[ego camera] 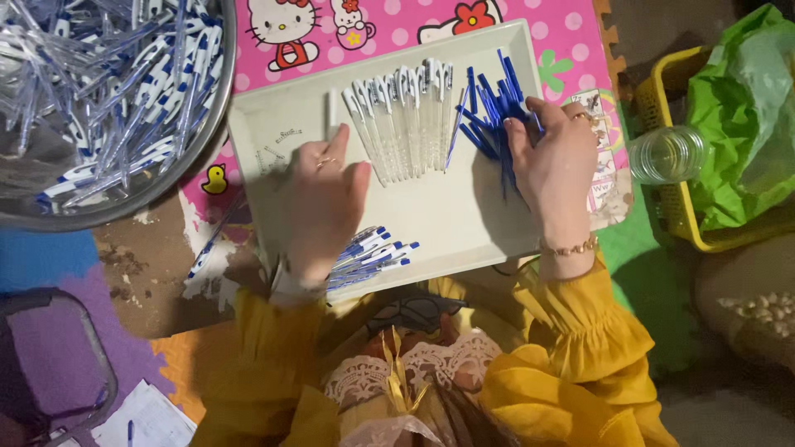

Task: The person assembles pens by inserting ink refills into pen barrels and attaching pen caps, while organizing them on a tray.

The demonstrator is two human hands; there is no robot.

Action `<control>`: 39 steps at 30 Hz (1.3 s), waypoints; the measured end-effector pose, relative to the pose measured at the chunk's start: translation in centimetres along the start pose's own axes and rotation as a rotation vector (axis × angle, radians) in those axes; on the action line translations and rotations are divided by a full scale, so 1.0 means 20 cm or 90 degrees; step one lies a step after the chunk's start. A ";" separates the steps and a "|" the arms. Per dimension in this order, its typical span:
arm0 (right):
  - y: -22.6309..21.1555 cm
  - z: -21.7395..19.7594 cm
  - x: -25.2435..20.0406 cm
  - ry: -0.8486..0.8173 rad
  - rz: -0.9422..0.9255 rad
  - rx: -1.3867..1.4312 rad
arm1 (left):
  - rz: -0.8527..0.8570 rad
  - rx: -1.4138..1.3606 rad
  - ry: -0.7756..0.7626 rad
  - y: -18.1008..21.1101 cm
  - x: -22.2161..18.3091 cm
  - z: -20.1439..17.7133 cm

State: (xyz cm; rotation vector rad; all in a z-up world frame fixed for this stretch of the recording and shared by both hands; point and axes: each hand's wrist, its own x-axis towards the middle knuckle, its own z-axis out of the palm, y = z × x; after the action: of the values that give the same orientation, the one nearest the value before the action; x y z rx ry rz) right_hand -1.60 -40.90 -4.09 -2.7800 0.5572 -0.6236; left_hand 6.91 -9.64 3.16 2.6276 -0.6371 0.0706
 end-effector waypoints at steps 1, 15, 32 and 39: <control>-0.06 -0.06 -0.01 0.002 -0.001 0.001 | 0.001 0.001 0.002 0.01 0.00 0.00; -0.50 -0.45 -0.17 -0.263 0.078 0.338 | -0.007 -0.111 -0.131 -0.20 -0.01 0.07; -0.68 -0.23 -0.49 -0.266 -0.010 0.539 | -0.226 -0.301 -0.278 -0.24 -0.37 -0.12; -0.79 -0.22 -0.44 -0.233 0.027 0.645 | -0.288 -0.548 -0.230 -0.16 -0.40 -0.16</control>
State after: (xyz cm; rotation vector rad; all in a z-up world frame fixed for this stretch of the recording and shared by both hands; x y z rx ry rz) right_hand -6.02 -23.80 1.45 -1.8373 0.1380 -0.2483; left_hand 1.40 -2.30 3.51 1.8721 -0.1018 -0.6719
